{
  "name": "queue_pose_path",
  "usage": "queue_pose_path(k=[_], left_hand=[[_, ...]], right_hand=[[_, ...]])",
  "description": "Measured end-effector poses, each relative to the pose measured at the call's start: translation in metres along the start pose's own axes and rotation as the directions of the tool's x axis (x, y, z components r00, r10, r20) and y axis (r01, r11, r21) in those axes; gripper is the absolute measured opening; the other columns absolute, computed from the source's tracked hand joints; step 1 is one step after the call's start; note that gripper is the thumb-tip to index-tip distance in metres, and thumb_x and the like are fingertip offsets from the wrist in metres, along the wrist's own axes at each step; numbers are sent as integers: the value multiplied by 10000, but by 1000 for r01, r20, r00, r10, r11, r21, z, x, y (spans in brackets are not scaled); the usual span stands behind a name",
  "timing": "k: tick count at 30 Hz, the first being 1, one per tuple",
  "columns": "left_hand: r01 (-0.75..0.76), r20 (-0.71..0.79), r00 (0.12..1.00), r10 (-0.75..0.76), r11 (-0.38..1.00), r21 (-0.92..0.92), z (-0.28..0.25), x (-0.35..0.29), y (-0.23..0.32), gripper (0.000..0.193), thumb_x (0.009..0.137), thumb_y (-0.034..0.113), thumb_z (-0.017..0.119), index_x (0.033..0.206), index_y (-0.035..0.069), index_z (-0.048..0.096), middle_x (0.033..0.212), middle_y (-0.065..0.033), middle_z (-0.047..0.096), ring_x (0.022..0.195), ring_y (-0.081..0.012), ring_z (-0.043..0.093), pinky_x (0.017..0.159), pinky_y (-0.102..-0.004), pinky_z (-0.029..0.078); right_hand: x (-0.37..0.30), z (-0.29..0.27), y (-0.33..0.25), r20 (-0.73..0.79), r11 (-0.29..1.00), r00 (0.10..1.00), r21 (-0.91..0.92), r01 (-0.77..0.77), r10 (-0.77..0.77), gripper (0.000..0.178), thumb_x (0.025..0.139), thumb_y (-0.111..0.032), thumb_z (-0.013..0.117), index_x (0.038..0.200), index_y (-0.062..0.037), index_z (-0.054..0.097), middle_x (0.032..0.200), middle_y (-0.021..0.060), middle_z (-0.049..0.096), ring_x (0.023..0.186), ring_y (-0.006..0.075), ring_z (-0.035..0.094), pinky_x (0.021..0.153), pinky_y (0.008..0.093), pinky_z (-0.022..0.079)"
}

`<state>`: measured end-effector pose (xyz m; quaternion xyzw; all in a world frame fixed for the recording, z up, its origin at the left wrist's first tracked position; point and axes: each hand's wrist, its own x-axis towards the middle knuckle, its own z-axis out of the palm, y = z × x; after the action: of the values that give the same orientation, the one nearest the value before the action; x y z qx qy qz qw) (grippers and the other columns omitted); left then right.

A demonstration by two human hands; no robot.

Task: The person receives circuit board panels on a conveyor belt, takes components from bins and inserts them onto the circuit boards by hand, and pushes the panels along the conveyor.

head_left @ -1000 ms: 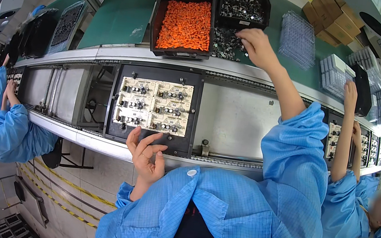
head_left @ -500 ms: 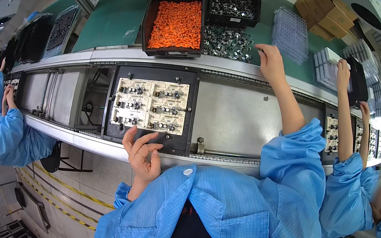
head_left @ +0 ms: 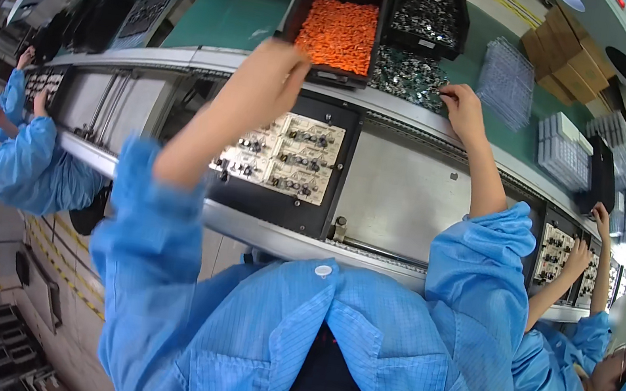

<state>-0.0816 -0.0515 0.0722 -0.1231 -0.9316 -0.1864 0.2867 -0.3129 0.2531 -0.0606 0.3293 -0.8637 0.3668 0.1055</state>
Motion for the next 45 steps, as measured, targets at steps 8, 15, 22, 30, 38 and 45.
queue_pose_path(k=[8, 15, 22, 30, 38, 45], left_hand=[[39, 531, 841, -105, 990, 135, 113, 107, -109, 261, 795, 222, 702, 950, 12, 695, 926, -217, 672, 910, -366, 651, 807, -449, 517], [83, 362, 920, -146, 979, 185, 121, 103, -113, 159, 788, 133, 659, 899, 40, 725, 838, -199, 676, 824, -352, 659, 771, -426, 525], [291, 293, 907, -302, 953, 82, 77, 101, -98, 191, 826, 208, 692, 900, 36, 730, 737, -147, 677, 688, -253, 657, 663, -367, 511], [415, 524, 797, -302, 903, -111, 28, 26, -57, 229, 800, 58, 676, 1003, -46, 692, 737, -75, 681, 651, -108, 610, 607, -269, 496], [385, 638, 711, -295, 923, -4, 36, -19, -42, 164, 794, 67, 649, 898, -60, 651, 761, -127, 649, 716, -201, 640, 686, -304, 520], [155, 657, 731, -182, 983, 100, 44, -20, -42, 153, 768, 71, 647, 856, -53, 658, 822, -180, 660, 762, -302, 663, 707, -376, 531]], right_hand=[[-53, -49, -46, 3, 770, 968, 605, -202, 252, 120, 917, -86, 607, 998, 0, 590, 841, 6, 574, 751, 72, 516, 690, 209, 420], [-116, -55, -86, 280, 481, 889, 761, -435, 361, 111, 958, -113, 542, 1009, -21, 580, 802, 27, 567, 695, 98, 511, 652, 227, 427], [-126, -2, -126, 543, 343, 807, 730, -591, 234, 163, 957, -160, 567, 996, -5, 601, 782, 40, 602, 692, 102, 546, 630, 235, 460], [-133, 12, -150, 677, 276, 723, 674, -685, 139, 175, 957, -158, 561, 951, 9, 614, 746, 35, 591, 664, 108, 534, 611, 245, 454], [-129, 3, -134, 576, 249, 778, 738, -627, 251, 178, 975, -168, 533, 960, -6, 605, 739, 26, 566, 654, 101, 508, 593, 238, 431], [-127, 2, -137, 559, 225, 775, 747, -625, 294, 177, 976, -169, 535, 963, -7, 604, 745, 19, 562, 648, 98, 501, 589, 233, 427]])
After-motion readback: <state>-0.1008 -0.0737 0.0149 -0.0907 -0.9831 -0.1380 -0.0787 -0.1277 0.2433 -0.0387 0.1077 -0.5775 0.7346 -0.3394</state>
